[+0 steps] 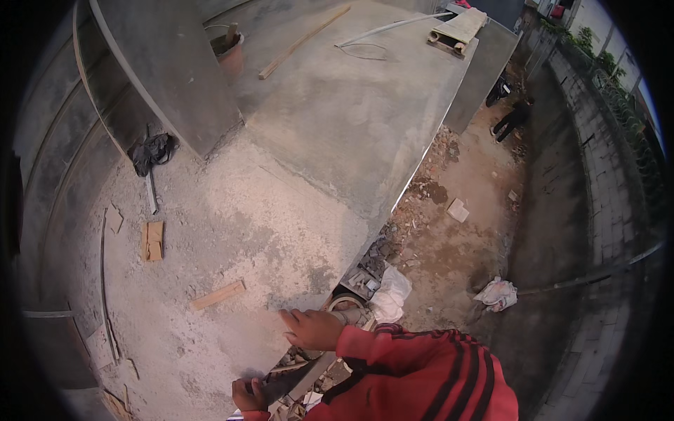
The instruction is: The person scoops grout from a bucket using a trowel and applies it to the gaps between wall tiles. They smooth the grout along the tile joints and wipe excess material from the tile surfaces.
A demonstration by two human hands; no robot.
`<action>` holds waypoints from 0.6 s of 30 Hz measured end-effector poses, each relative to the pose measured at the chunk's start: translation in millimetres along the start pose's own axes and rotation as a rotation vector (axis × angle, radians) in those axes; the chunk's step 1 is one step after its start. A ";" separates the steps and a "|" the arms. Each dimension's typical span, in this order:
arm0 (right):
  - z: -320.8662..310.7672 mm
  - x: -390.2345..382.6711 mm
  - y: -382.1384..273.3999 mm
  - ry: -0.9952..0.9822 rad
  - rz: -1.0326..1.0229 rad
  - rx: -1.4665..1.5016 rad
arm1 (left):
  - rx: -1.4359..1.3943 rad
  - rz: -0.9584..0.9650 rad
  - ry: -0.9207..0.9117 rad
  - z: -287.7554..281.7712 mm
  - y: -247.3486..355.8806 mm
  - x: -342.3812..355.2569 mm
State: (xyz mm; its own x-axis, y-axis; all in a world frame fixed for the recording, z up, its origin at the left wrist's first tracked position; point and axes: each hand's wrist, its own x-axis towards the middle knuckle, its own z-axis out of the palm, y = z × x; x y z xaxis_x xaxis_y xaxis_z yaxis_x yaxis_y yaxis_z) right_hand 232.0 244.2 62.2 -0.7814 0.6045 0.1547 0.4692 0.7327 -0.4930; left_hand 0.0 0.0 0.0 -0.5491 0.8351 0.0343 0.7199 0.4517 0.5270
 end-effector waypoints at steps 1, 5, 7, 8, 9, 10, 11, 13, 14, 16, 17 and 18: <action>11.6 -6.4 1.0 0.014 -0.005 -0.017 | -0.013 0.024 0.014 9.1 -6.0 -5.9; -8.5 -1.3 -2.4 -0.029 0.008 -0.008 | 0.081 0.009 -0.135 -14.2 14.1 -1.7; -1.1 8.0 2.1 -0.007 -0.025 -0.055 | 0.037 -0.024 -0.210 -8.4 12.8 13.7; -1.7 15.4 1.6 0.001 -0.041 -0.068 | 0.009 -0.034 -0.283 -15.7 10.5 26.5; -5.3 18.8 -1.0 0.001 -0.036 -0.076 | -0.016 -0.068 -0.360 -33.5 9.1 24.6; -8.3 17.5 -4.6 -0.008 -0.034 -0.075 | -0.032 -0.181 -0.620 -56.9 22.5 39.3; -7.9 15.3 -2.4 -0.021 -0.036 -0.074 | 0.057 -0.083 -0.982 -90.2 70.8 72.2; -3.2 15.5 4.9 -0.003 0.017 -0.043 | 0.235 0.355 -1.208 -166.8 156.4 139.0; -7.2 23.4 -1.5 0.045 0.000 -0.026 | 0.230 0.421 -1.086 -216.3 192.9 159.2; -9.2 14.3 1.5 0.022 0.040 -0.022 | 0.013 0.342 -0.893 -293.1 312.1 206.3; -9.1 10.9 5.8 -0.018 0.073 -0.012 | -0.032 0.321 -0.740 -321.3 340.3 215.7; -9.3 10.2 8.7 -0.053 0.105 0.002 | -0.061 0.325 -0.649 -351.9 368.1 221.2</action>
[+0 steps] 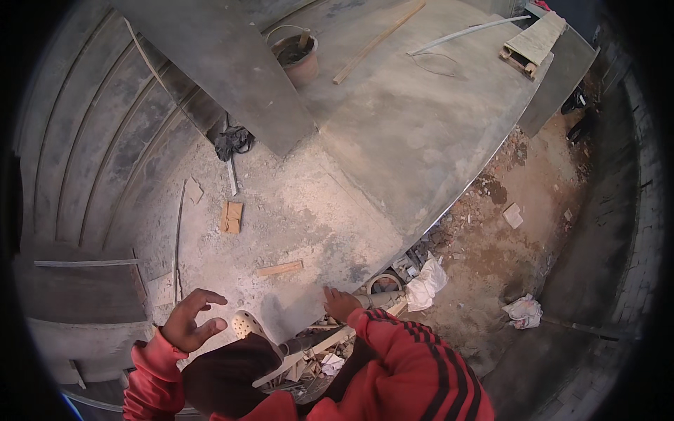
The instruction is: The person scoops grout from a bucket using a trowel and applies it to the gaps between wall tiles. They smooth the grout along the tile joints and wipe excess material from the tile surfaces.
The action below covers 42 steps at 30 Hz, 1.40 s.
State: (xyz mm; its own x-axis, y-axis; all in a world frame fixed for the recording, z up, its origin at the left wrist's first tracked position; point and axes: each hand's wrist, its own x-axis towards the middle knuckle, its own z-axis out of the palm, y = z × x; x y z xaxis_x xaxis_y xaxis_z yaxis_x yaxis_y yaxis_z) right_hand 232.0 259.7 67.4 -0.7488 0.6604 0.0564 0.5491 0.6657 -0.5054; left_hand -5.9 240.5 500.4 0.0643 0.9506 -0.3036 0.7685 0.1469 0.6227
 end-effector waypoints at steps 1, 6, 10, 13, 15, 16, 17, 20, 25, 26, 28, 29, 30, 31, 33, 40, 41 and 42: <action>0.2 2.0 0.0 -0.026 0.044 0.046 | 0.137 0.079 0.062 -19.7 17.5 -7.9; 3.4 7.3 -0.1 0.120 0.519 0.287 | 0.177 0.002 0.120 -21.6 57.9 -41.6; 7.5 7.5 14.0 0.152 0.540 0.254 | 0.414 0.180 0.095 -2.0 38.2 9.4; -12.2 25.7 6.5 -0.081 0.773 0.378 | 0.475 0.221 0.061 -8.1 20.6 61.7; -18.0 26.2 6.1 -0.046 0.811 0.370 | 0.488 0.283 0.015 -15.5 6.8 99.4; -20.7 24.7 9.4 -0.030 0.831 0.359 | 0.455 0.314 0.012 -17.4 3.5 121.2; -23.6 22.5 14.4 -0.036 0.877 0.340 | 0.417 0.356 -0.023 -16.7 -2.3 140.8; -27.7 30.1 9.4 -0.127 0.968 0.390 | 0.317 0.432 -0.164 -26.4 -10.1 196.8; -10.2 35.4 -5.4 -0.121 0.957 0.380 | 0.071 0.396 -0.428 -46.9 -24.4 249.1; -11.6 32.4 3.1 -0.106 0.936 0.332 | 0.016 0.402 -0.457 -47.2 -25.0 264.0; -16.3 4.2 16.0 -0.084 0.887 0.201 | -0.012 0.358 -0.507 -32.1 -23.1 283.6; -33.7 21.3 8.5 -0.168 0.885 0.202 | 0.022 0.295 -0.528 -36.3 -26.3 281.9; -46.9 36.0 -1.3 -0.197 0.904 0.207 | 0.050 0.244 -0.535 -39.7 -29.7 278.7; -64.5 53.4 -4.2 -0.213 0.928 0.197 | 0.077 0.213 -0.536 -41.8 -31.6 278.4; -99.1 92.2 -8.9 -0.087 1.201 0.287 | 0.127 0.152 -0.556 -44.4 -32.5 279.1; -292.4 258.8 53.8 1.075 1.476 1.486 | 0.268 -0.049 -0.645 -42.9 -15.4 287.2; -331.2 277.7 63.1 1.168 1.342 1.586 | 0.327 -0.025 -0.674 -40.2 -12.8 289.5; -364.0 293.8 72.1 1.170 1.257 1.627 | 0.333 -0.051 -0.690 -38.5 -11.2 290.1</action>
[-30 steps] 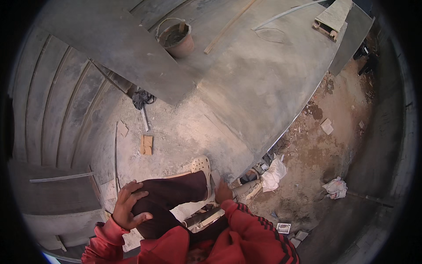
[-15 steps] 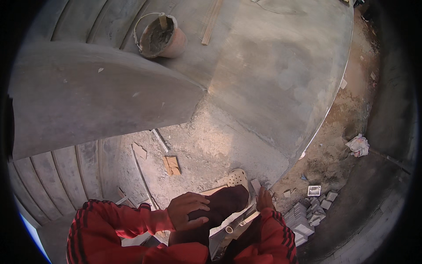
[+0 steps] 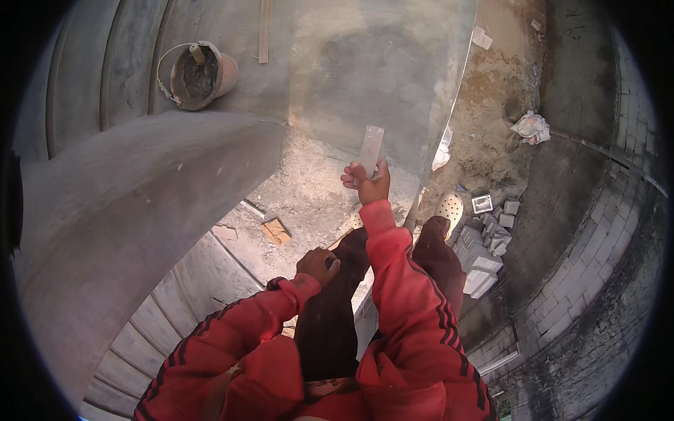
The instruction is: The person scoops grout from a bucket using a trowel and applies it to the gaps between wall tiles. They smooth the grout along the tile joints and wipe excess material from the tile surfaces.
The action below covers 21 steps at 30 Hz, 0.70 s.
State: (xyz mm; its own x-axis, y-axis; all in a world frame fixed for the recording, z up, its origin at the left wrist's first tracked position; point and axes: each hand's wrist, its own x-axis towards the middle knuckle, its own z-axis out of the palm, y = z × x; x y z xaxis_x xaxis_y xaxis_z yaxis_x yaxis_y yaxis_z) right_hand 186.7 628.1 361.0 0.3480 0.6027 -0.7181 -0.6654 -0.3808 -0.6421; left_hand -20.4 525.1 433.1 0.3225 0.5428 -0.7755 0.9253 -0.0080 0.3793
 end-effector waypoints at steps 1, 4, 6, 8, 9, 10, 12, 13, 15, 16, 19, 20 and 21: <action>20.0 1.2 -25.5 -0.079 -0.016 0.040 | 0.003 -0.034 -0.007 -3.3 0.9 0.4; 51.0 18.8 -85.6 -0.265 -0.038 0.194 | 0.059 -0.033 -0.038 -10.4 8.7 16.8; 69.9 30.6 -114.2 -0.338 -0.002 0.292 | 0.083 -0.049 -0.119 -27.4 11.7 33.8; 84.1 45.6 -131.7 -0.362 0.075 0.344 | 0.004 -0.039 -0.123 -46.9 9.2 54.6; 90.9 57.3 -142.1 -0.376 0.122 0.348 | -0.083 -0.020 -0.054 -58.3 1.9 74.5; 92.9 67.6 -148.0 -0.379 0.188 0.359 | -0.163 -0.017 0.002 -86.7 12.8 86.4; 91.3 90.9 -155.8 -0.301 0.218 0.237 | -0.432 -0.099 0.219 -132.5 20.6 135.7; 83.9 99.0 -161.2 -0.261 0.259 0.166 | -0.449 -0.076 0.331 -171.9 34.3 159.9; 80.9 101.9 -173.7 -0.191 0.274 0.066 | -0.594 -0.103 0.522 -252.0 44.3 204.2; 75.3 105.6 -180.6 -0.180 0.275 0.043 | -0.631 -0.114 0.651 -289.1 43.6 226.7; 56.7 112.6 -209.5 -0.161 0.345 -0.032 | -0.528 -0.148 1.048 -393.9 7.1 288.9; 46.8 118.0 -207.2 -0.147 0.417 -0.048 | -0.372 -0.198 1.123 -415.5 -23.3 304.0; 45.3 120.5 -218.8 -0.137 0.416 -0.048 | -0.210 -0.225 1.195 -449.0 -45.3 317.6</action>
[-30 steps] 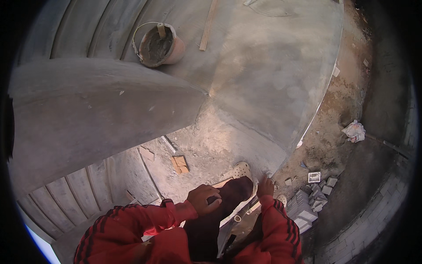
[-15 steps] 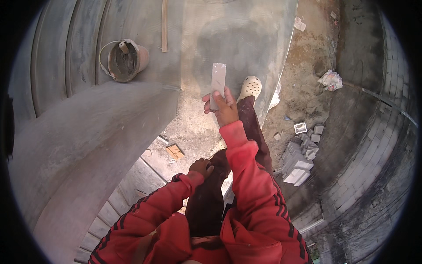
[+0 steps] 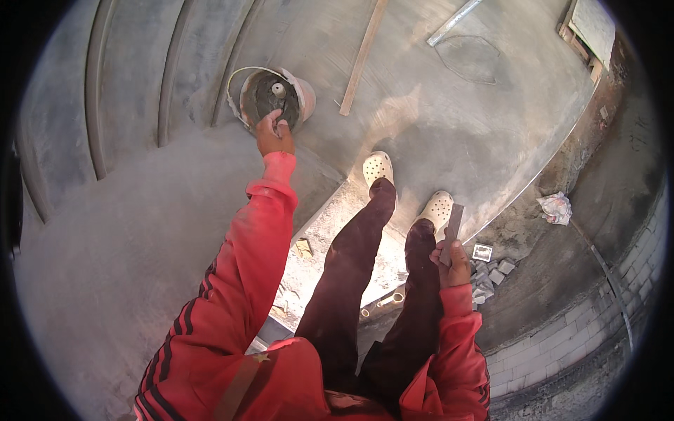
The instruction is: The person scoops grout from a bucket using a trowel and applies it to the gaps between wall tiles. They smooth the grout along the tile joints and wipe excess material from the tile surfaces.
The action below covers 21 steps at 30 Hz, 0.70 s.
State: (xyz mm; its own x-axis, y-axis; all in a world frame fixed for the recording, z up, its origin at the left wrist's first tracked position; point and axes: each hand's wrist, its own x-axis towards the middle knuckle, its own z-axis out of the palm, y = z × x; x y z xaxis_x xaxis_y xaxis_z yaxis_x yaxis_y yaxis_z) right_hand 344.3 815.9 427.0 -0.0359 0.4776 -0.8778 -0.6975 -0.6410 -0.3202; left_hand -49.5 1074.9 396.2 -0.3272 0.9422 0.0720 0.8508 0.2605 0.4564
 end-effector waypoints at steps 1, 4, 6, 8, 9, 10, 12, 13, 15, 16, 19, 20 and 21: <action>-3.5 -4.4 -14.8 0.014 -0.008 0.001 | 0.145 0.097 0.028 1.1 -9.5 38.3; -32.2 -13.4 -46.8 0.189 -0.013 -0.050 | 0.534 0.278 -0.083 4.2 -51.0 129.1; -51.7 -10.2 -57.8 0.231 -0.019 -0.068 | 0.689 0.395 -0.258 15.1 -77.7 199.7; -54.4 -12.3 -68.4 0.325 -0.008 -0.065 | 0.803 0.464 -0.468 16.9 -114.6 238.2; -50.3 -13.3 -70.9 0.386 0.027 -0.082 | 0.859 0.489 -0.541 19.9 -129.4 246.6; -48.0 -16.9 -73.2 0.446 0.044 -0.103 | 0.881 0.408 -0.665 27.5 -130.9 250.1; -38.6 -14.2 -73.2 0.425 0.117 -0.146 | 0.951 0.328 -0.694 21.9 -152.1 258.5; -42.1 -30.8 -76.1 0.461 0.098 -0.155 | 0.959 0.357 -0.749 45.1 -114.7 238.3; -12.7 -29.8 -80.4 0.420 0.103 -0.173 | 0.797 0.337 -0.681 21.9 -110.9 233.6; 5.2 -33.1 -85.0 0.420 0.104 -0.184 | 0.729 0.279 -0.681 9.3 -104.7 226.4; 44.6 -37.5 -102.6 0.379 0.112 -0.154 | 0.654 0.054 -0.813 -31.0 -109.8 203.1; 54.2 -41.8 -108.9 0.371 0.101 -0.152 | 0.584 0.015 -0.781 -42.4 -106.3 191.5; 64.1 -44.8 -116.6 0.338 0.090 -0.142 | 0.482 -0.056 -0.756 -55.3 -117.6 182.8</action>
State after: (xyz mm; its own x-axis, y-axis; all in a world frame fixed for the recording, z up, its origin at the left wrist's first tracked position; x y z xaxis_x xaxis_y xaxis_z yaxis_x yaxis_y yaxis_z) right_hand 381.4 907.7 526.6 0.1619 0.2057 -0.9651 -0.5953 -0.7597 -0.2618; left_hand -232.1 1204.8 404.8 -0.1597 0.7684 -0.6197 0.9777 0.2097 0.0081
